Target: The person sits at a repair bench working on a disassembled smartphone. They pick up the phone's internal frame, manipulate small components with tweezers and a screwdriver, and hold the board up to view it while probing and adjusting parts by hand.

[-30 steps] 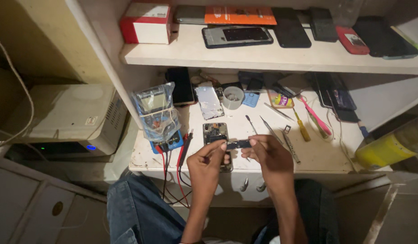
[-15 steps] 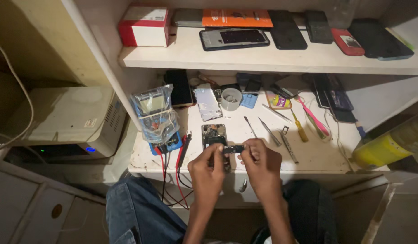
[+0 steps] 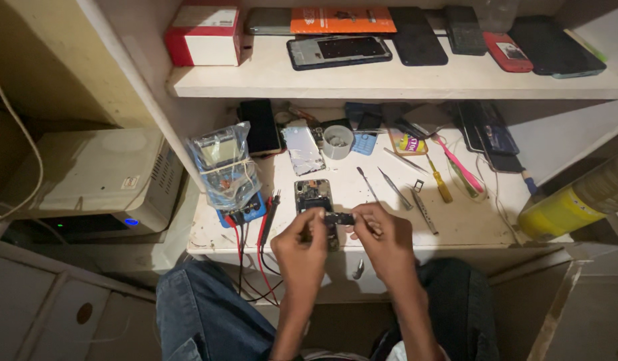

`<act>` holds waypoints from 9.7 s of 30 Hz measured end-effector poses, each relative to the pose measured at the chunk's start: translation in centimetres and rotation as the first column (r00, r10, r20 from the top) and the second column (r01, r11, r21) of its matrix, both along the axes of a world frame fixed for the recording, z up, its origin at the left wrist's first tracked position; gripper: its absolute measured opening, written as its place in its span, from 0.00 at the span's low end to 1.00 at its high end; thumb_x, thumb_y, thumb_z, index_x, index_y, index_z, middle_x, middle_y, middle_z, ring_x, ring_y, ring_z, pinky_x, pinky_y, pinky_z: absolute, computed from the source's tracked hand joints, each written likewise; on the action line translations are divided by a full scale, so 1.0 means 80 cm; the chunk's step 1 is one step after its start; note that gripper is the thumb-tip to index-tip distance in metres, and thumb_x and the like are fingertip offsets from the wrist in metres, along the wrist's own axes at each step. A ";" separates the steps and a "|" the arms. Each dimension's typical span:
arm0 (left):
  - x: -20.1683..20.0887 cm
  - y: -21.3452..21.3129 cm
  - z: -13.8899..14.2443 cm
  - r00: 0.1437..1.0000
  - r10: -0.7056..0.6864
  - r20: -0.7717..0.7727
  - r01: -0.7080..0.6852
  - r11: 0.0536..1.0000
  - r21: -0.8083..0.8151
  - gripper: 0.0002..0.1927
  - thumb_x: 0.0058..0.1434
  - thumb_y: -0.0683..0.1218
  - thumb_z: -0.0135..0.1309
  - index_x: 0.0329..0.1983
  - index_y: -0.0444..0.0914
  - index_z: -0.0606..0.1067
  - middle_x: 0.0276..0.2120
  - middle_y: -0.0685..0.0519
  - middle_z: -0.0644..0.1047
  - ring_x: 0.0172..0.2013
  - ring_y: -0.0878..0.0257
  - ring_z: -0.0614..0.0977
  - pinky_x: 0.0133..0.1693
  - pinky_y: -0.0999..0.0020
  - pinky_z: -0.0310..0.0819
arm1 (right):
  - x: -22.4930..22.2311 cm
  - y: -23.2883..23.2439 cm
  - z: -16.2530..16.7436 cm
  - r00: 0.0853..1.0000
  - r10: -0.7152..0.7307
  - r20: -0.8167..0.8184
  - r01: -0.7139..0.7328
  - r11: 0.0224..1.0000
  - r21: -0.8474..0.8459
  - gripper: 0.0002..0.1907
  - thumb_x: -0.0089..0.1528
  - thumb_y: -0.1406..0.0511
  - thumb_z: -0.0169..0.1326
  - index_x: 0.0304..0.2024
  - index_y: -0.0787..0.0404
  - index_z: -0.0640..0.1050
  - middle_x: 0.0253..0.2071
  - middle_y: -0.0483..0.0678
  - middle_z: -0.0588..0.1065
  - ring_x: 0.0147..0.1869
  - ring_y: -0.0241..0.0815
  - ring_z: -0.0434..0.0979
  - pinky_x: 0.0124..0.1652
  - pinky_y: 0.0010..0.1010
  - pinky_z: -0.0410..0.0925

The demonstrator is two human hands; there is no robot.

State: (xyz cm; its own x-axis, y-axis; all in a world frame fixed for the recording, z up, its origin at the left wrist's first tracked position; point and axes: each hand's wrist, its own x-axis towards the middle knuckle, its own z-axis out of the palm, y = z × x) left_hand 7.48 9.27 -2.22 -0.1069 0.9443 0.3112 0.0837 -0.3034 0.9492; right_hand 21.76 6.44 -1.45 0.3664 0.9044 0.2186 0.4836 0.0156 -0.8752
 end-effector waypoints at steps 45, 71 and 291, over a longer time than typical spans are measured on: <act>0.005 -0.010 0.014 0.999 -0.013 0.046 0.006 0.991 0.134 0.10 0.67 0.41 0.55 0.48 0.33 0.82 0.35 0.52 0.84 0.32 0.70 0.82 0.33 0.73 0.78 | -0.015 -0.008 0.035 0.998 -0.066 -0.018 0.064 0.993 -0.104 0.08 0.63 0.68 0.55 0.41 0.66 0.79 0.29 0.55 0.83 0.37 0.38 0.88 0.32 0.29 0.75; 0.012 -0.008 0.010 0.918 0.073 0.391 0.004 0.981 -0.192 0.13 0.69 0.45 0.54 0.46 0.30 0.82 0.25 0.56 0.80 0.25 0.75 0.74 0.26 0.78 0.64 | 0.033 -0.004 -0.021 0.864 -0.316 -0.391 0.382 0.918 0.104 0.10 0.70 0.65 0.53 0.38 0.66 0.73 0.31 0.47 0.74 0.32 0.35 0.73 0.31 0.28 0.68; 0.023 -0.026 0.069 0.472 -0.073 0.878 0.423 0.893 -0.153 0.19 0.73 0.58 0.33 0.33 0.40 0.58 0.09 0.48 0.62 0.09 0.56 0.65 0.12 0.64 0.59 | -0.052 -0.133 -0.055 0.467 0.219 -0.857 0.075 0.955 0.285 0.11 0.72 0.68 0.45 0.54 0.69 0.71 0.52 0.63 0.77 0.57 0.55 0.79 0.53 0.42 0.71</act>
